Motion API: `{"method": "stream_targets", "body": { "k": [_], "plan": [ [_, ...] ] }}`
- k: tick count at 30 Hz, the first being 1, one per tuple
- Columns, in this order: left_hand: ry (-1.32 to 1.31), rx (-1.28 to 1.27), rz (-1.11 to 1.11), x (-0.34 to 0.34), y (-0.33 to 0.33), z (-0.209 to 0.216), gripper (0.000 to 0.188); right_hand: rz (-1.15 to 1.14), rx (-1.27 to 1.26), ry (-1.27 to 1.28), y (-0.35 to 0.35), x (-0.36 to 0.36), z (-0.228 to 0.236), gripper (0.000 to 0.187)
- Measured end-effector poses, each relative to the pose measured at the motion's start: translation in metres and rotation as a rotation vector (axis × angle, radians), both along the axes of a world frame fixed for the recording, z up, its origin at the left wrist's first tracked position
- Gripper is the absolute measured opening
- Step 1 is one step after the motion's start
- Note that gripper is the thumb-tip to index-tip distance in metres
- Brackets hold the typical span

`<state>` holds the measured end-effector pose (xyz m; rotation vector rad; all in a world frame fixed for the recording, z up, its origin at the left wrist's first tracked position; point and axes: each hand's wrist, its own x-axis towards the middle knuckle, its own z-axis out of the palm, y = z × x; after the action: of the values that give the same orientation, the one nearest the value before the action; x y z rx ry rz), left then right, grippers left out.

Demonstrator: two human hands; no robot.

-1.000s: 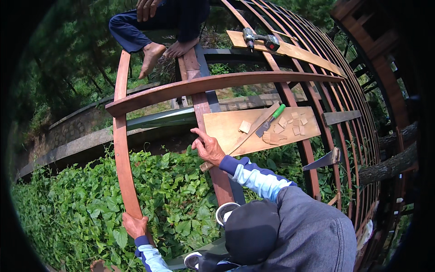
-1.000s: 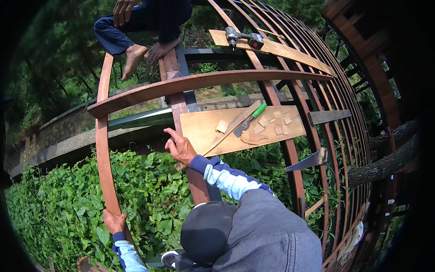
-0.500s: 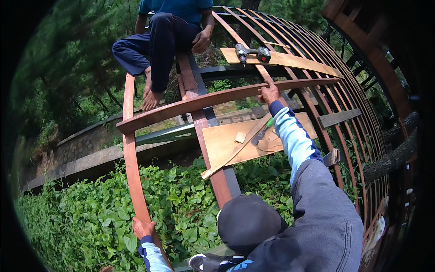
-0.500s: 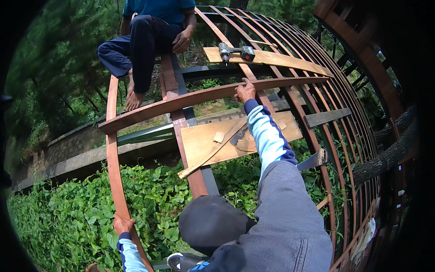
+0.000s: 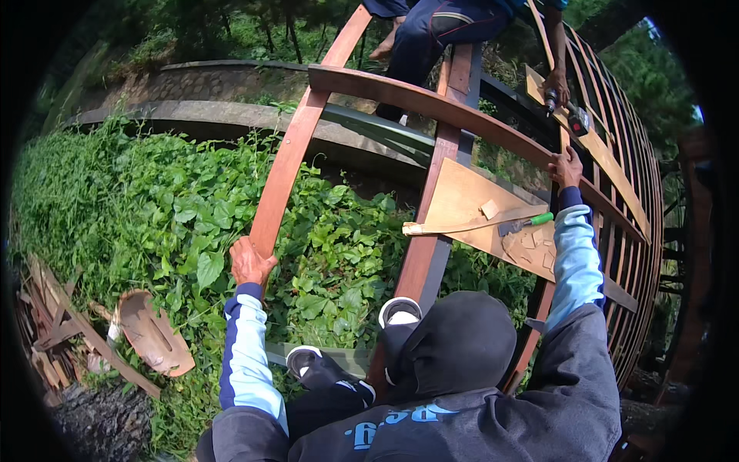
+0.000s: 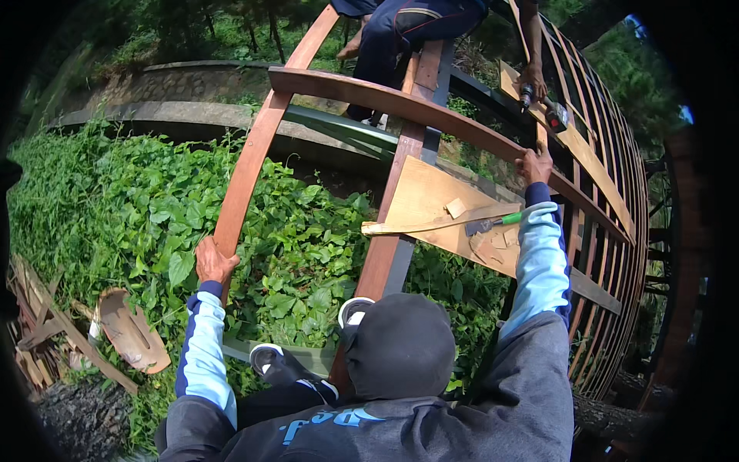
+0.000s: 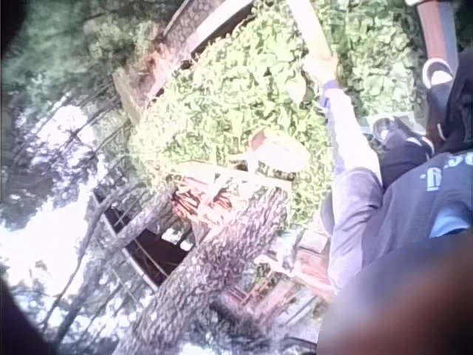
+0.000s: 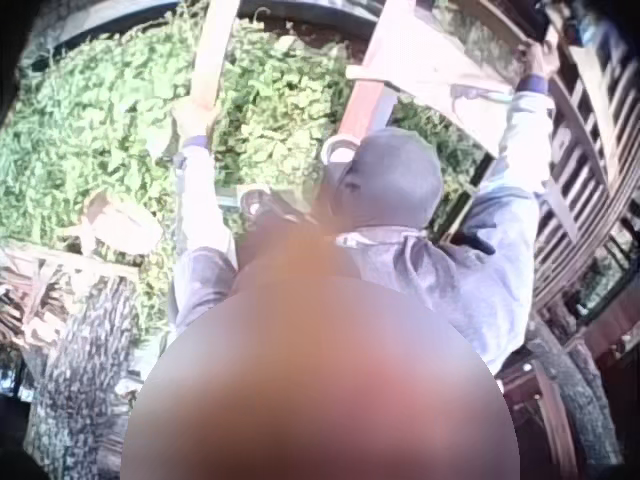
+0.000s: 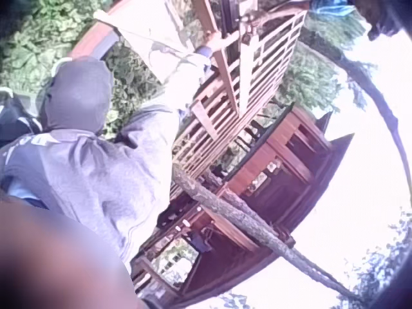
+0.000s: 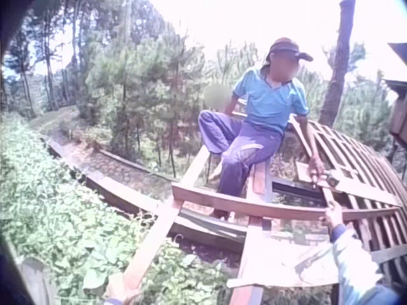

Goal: The person positions curved wooden slats onto a curved frame and uses a cordless drill to fasten them with screws. A coworker assists by holding pieces and using a utility knife nearby. The assembly progresses along the frame as additional slats are added and secured.

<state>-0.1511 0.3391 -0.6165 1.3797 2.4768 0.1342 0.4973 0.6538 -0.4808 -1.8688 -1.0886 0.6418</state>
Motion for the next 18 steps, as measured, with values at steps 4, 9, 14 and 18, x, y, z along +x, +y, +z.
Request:
{"method": "stream_targets", "body": {
  "k": [4,9,14,18],
  "plan": [
    [-0.154,0.115,0.105,-0.01,-0.024,-0.006,0.081,0.14,0.019,-0.046,0.013,0.016,-0.008,0.059],
    [-0.285,0.135,0.255,-0.006,-0.039,-0.009,0.085,0.202,0.087,-0.073,0.015,0.022,-0.006,0.05],
    [-0.178,0.263,0.25,0.002,-0.043,-0.028,0.079,0.216,0.173,-0.082,-0.007,-0.03,0.029,0.037],
    [-0.146,0.353,0.196,0.0,-0.043,-0.043,0.072,0.255,0.466,-0.28,-0.038,-0.064,0.064,0.027]
  ]
}}
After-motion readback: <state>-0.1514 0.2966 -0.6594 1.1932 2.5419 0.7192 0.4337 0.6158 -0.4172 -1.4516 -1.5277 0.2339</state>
